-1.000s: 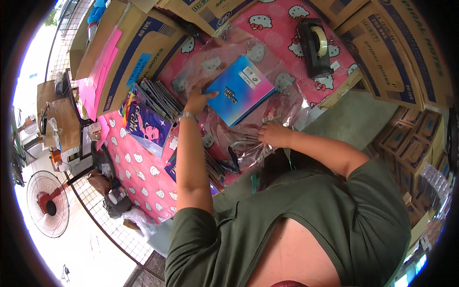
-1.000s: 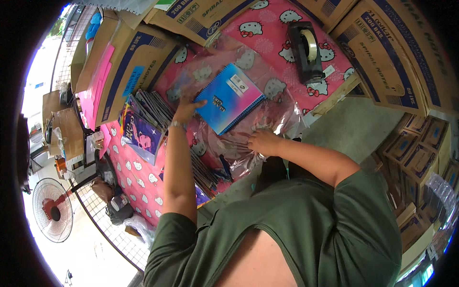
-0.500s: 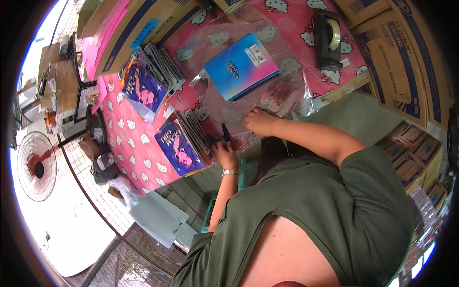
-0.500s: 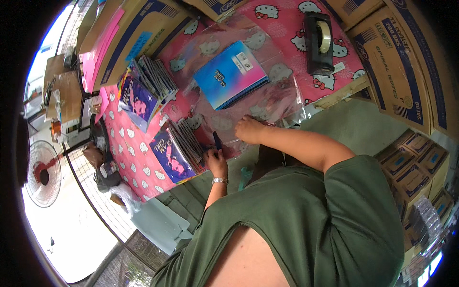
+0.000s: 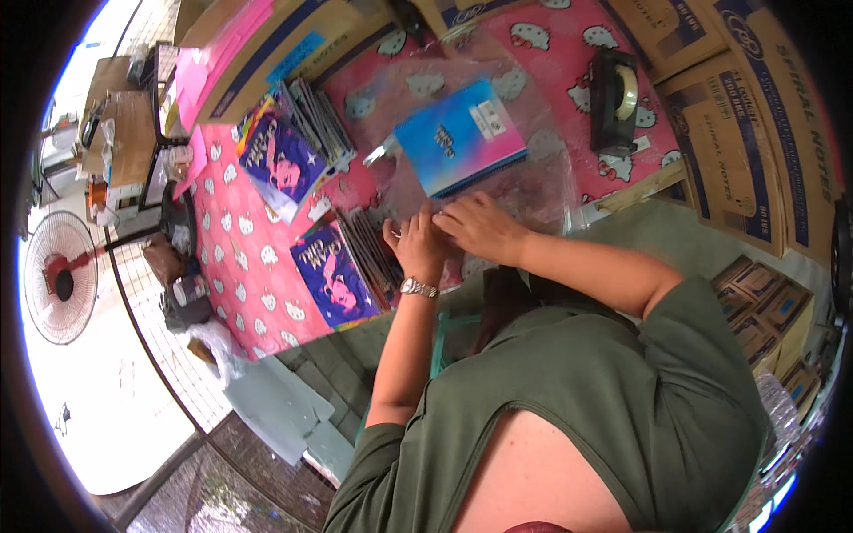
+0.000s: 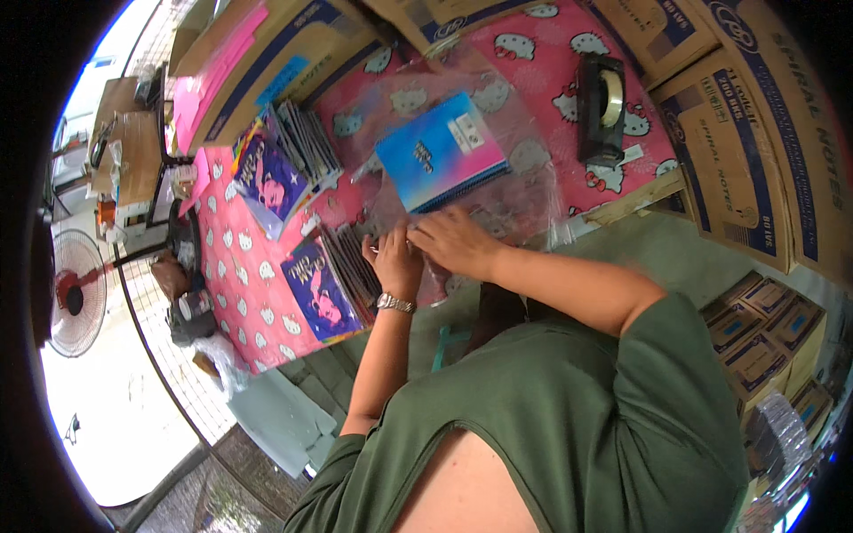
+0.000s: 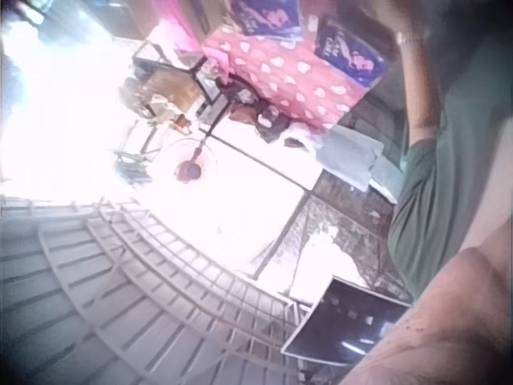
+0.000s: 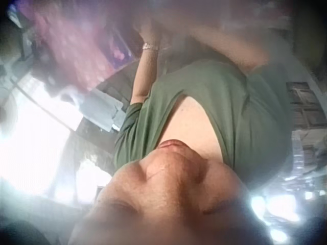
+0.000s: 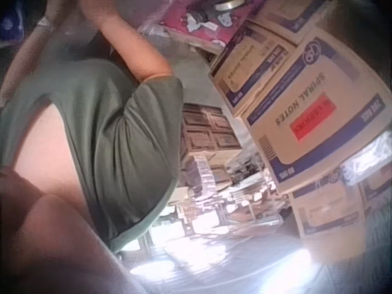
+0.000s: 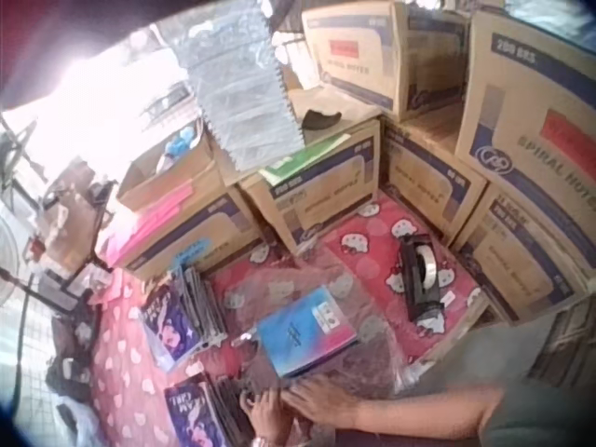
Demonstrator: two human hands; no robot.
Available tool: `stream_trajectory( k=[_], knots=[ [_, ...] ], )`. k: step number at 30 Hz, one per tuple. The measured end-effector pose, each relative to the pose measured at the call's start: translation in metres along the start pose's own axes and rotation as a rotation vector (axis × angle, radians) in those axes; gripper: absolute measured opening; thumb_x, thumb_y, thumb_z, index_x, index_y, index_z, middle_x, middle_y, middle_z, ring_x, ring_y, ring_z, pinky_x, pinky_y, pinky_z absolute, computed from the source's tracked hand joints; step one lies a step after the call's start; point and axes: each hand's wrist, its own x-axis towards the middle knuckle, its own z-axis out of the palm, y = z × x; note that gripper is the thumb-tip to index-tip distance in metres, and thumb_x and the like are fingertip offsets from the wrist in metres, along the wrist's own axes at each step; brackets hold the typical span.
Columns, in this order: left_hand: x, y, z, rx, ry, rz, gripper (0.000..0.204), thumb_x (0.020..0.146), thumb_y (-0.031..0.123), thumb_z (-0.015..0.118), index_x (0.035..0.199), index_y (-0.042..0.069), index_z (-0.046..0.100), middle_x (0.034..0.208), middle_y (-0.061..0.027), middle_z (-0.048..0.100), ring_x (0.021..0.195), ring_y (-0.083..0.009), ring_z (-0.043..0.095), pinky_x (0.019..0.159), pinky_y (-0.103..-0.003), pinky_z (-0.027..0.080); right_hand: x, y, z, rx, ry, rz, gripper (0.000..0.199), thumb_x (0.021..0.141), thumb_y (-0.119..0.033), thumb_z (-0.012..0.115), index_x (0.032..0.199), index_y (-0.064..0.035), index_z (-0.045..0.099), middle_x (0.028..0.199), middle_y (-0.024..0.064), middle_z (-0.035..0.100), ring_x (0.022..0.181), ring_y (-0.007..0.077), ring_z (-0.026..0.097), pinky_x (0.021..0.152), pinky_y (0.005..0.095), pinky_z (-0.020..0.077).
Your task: The person places stacks of notebooks into individual plastic bags, seals each bag using a tape dispenser, and then moves the packaged notebooks into a shipping box.
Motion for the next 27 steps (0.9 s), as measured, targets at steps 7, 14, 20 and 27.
stream_trajectory(
  k=[7, 14, 20, 27],
  knots=[
    [0.019, -0.063, -0.037, -0.592, -0.333, -0.038, 0.019, 0.079, -0.001, 0.062, 0.095, 0.004, 0.068, 0.078, -0.0090, 0.062, 0.069, -0.0208, 0.062, 0.064, -0.028, 0.047, -0.094, 0.122, -0.068, -0.141, -0.142, 0.370, 0.021, 0.076, -0.021, 0.066, 0.093, -0.0089, 0.067, 0.095, 0.0095, 0.065, 0.100, 0.0267, 0.060, 0.090, 0.0455, 0.0435],
    [0.087, -0.052, -0.007, -0.183, 0.378, -0.436, 0.035, 0.081, 0.002, 0.059, 0.115, -0.003, 0.054, 0.113, -0.0194, 0.057, 0.109, -0.0361, 0.053, 0.091, -0.042, 0.041, 0.009, 0.235, -0.093, 0.500, -0.291, 0.666, 0.020, 0.079, -0.022, 0.070, 0.086, -0.0042, 0.065, 0.081, 0.0100, 0.068, 0.078, 0.0242, 0.066, 0.069, 0.0371, 0.0496],
    [0.041, 0.035, 0.037, 0.090, -0.320, 0.336, 0.076, 0.085, 0.037, 0.059, 0.150, 0.015, 0.026, 0.158, -0.0076, 0.017, 0.147, -0.0295, 0.006, 0.112, -0.063, -0.003, 0.030, 0.273, -0.066, 0.407, -0.492, 0.709, 0.028, 0.079, -0.028, 0.073, 0.092, -0.0046, 0.066, 0.081, 0.0112, 0.068, 0.079, 0.0258, 0.065, 0.069, 0.0392, 0.0502],
    [0.043, 0.034, 0.050, 0.036, -0.316, 0.257, 0.073, 0.089, 0.054, 0.052, 0.150, 0.019, 0.029, 0.159, -0.0036, 0.015, 0.148, -0.0277, 0.004, 0.101, -0.077, -0.006, 0.156, 0.229, 0.000, -0.055, 0.109, 0.442, 0.025, 0.085, -0.023, 0.058, 0.102, -0.0096, 0.070, 0.124, 0.0102, 0.058, 0.114, 0.0317, 0.054, 0.089, 0.0472, 0.0445]
  ],
)
